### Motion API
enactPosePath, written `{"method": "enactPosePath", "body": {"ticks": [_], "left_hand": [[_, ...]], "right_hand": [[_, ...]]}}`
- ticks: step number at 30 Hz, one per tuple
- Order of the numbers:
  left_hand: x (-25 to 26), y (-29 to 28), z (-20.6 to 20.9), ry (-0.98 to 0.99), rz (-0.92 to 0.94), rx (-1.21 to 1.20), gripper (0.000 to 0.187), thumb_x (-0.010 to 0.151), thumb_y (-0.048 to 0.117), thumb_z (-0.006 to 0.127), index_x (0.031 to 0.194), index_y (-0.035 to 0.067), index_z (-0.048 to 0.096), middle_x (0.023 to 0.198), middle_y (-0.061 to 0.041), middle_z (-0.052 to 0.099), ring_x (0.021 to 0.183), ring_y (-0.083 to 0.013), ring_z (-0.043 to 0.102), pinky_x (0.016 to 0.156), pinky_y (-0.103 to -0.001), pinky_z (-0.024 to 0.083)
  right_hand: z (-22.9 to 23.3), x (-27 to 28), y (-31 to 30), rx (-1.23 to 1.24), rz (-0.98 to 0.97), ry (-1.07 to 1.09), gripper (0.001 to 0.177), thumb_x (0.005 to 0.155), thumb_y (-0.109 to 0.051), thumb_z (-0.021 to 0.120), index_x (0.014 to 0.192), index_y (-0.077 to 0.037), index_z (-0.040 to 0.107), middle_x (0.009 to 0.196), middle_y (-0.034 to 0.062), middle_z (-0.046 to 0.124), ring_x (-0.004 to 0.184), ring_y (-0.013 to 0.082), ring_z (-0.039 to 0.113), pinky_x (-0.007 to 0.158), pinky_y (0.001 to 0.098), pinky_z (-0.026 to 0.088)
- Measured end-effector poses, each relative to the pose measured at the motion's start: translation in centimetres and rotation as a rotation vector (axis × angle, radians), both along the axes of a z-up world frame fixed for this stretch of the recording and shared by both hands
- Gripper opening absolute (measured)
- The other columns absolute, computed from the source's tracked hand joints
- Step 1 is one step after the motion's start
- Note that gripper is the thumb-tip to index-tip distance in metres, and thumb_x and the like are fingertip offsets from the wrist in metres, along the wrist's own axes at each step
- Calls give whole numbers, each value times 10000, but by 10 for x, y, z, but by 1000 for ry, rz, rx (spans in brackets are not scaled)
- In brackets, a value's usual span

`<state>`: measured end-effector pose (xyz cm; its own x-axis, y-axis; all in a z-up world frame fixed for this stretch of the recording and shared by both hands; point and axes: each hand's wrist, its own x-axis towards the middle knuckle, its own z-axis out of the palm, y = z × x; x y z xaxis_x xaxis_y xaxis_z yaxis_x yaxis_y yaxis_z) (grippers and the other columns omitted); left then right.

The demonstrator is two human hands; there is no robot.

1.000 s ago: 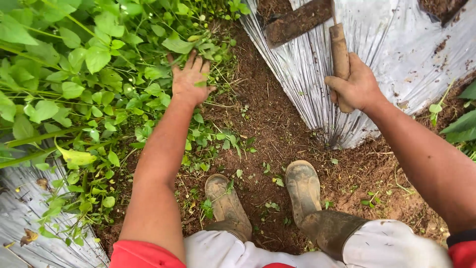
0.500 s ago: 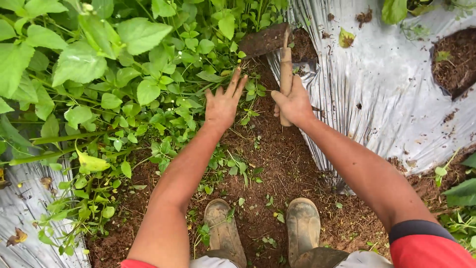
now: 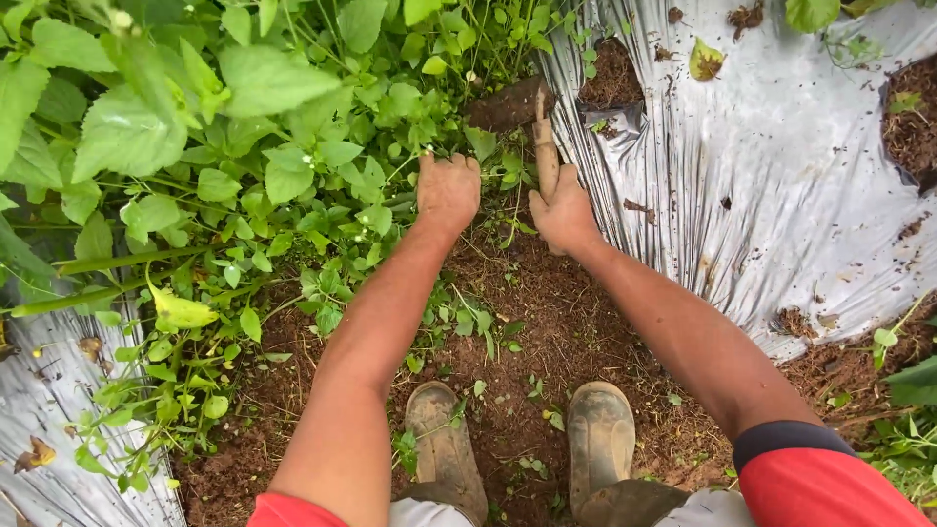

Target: The person uses a hoe to loosen the soil and uproot weeds growing along the edge of a plastic-covered garden bed. They repeatedly strike the ground with the tool and pull the loosened weeds out by hand, clearing the area.

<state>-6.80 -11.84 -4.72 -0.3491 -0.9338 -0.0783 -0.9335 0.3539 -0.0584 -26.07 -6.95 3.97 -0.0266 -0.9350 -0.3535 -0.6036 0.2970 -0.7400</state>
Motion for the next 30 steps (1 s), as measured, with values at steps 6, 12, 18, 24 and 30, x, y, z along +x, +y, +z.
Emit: {"method": "enactPosePath", "body": {"ticks": [6, 12, 18, 24, 30], "left_hand": [[-1, 10, 23, -33, -55, 76, 212, 1007, 162, 502, 1066, 111, 699, 909, -76, 709, 747, -221, 700, 1009, -507, 383], [-1, 18, 29, -21, -19, 140, 176, 981, 146, 504, 1071, 115, 652, 971, -78, 677, 809, -237, 711, 1013, -517, 355], [-12, 11, 56, -332, -73, 317, 277, 1042, 157, 457, 1287, 92, 569, 886, -4, 589, 714, -138, 595, 1038, -479, 412], [-14, 23, 76, -352, -111, 449, 376, 1047, 244, 483, 1393, 99, 519, 889, -7, 612, 789, -140, 639, 1092, -537, 378], [-16, 27, 84, -347, -106, 426, 208, 1051, 174, 478, 1217, 125, 592, 755, 17, 513, 673, -112, 514, 1020, -467, 431]], "right_hand": [[25, -4, 41, 85, -45, 111, 453, 969, -302, 625, 1201, 13, 398, 929, 280, 630, 846, 456, 701, 698, 587, 524], [69, -8, 4, -5, -98, 29, 387, 927, -276, 656, 1151, -38, 447, 794, 168, 652, 567, 273, 690, 539, 392, 602], [79, -1, -2, 28, -63, -47, 274, 993, -92, 507, 1203, -42, 338, 834, 69, 512, 473, 139, 526, 360, 282, 593], [149, 5, -23, 353, -60, 23, 454, 1034, -111, 577, 1428, -31, 366, 939, 138, 589, 548, 194, 572, 411, 272, 563], [99, -12, -11, 204, -83, -129, 561, 994, -24, 515, 1491, -9, 253, 974, 144, 563, 549, 193, 593, 445, 306, 614]]}}
